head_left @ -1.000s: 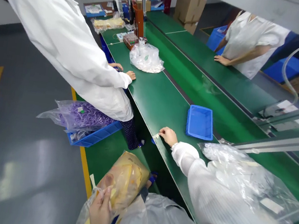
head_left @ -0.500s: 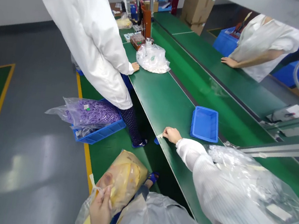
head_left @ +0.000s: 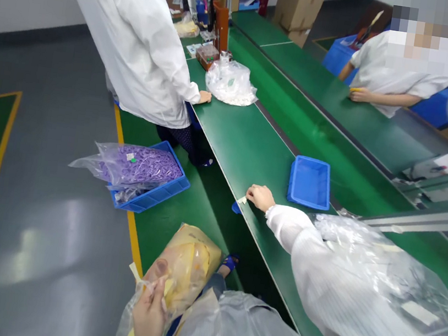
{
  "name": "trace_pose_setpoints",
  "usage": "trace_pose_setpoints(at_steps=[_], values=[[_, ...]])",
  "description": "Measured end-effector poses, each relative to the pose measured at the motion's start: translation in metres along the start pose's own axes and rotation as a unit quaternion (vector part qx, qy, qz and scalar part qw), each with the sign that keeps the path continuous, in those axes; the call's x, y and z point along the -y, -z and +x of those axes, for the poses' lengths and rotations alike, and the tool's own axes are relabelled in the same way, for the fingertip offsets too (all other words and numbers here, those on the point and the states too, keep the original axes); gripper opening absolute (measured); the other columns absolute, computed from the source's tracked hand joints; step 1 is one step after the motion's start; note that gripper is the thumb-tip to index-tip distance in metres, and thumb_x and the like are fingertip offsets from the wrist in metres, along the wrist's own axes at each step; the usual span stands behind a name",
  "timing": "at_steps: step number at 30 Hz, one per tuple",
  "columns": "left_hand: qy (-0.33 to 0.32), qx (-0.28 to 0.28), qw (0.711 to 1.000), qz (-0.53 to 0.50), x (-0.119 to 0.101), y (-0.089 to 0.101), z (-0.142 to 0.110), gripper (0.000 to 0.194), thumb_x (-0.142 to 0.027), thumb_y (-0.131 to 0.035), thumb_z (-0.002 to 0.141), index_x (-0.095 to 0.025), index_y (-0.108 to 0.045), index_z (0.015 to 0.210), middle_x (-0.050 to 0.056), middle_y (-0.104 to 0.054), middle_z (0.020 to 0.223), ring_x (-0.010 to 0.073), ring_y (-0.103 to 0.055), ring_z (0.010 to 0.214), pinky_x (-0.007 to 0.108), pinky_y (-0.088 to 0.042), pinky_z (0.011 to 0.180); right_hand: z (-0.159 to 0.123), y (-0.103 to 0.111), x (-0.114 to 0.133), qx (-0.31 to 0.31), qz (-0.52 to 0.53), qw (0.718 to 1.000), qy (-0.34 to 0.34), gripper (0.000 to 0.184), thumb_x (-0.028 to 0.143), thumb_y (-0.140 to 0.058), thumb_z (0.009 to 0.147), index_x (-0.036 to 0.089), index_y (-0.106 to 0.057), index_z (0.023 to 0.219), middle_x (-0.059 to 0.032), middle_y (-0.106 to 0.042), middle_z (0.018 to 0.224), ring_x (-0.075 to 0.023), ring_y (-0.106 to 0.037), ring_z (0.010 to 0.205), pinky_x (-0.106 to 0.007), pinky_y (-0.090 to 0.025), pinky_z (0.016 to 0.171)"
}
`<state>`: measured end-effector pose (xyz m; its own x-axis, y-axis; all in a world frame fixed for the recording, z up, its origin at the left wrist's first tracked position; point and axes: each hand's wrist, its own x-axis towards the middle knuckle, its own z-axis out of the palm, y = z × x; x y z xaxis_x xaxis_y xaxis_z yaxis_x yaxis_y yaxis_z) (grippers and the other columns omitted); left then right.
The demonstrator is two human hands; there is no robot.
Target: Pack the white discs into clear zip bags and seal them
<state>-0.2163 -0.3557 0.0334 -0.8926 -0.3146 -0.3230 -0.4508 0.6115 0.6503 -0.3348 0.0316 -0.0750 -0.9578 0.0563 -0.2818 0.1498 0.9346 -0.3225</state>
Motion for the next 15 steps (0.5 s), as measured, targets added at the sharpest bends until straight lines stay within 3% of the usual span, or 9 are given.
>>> trace_pose_setpoints(at_steps=[7,15], values=[[0.043,0.048,0.997,-0.035,0.011,0.004,-0.002,0.070,-0.075,-0.051,0.065,-0.014,-0.070,0.093,-0.006,-0.041,0.040,0.0185,-0.046,0.049,0.033,-0.043,0.060,0.008,0.003,0.002,0.028,-0.006,0.999,0.015,0.027,0.038,-0.055,0.091,0.014,-0.061,0.102,-0.0057,-0.064,0.102,-0.0168,-0.061,0.092,-0.039,-0.051,0.085],[0.048,0.033,0.998,-0.020,0.008,0.006,-0.001,0.067,-0.076,-0.049,0.065,-0.015,-0.070,0.085,-0.005,-0.043,0.040,0.0188,-0.047,0.048,0.034,-0.043,0.058,-0.010,-0.005,-0.002,-0.007,0.041,0.999,0.009,0.028,0.039,-0.053,0.092,0.014,-0.061,0.100,-0.0044,-0.064,0.097,-0.0156,-0.061,0.088,-0.038,-0.051,0.083]])
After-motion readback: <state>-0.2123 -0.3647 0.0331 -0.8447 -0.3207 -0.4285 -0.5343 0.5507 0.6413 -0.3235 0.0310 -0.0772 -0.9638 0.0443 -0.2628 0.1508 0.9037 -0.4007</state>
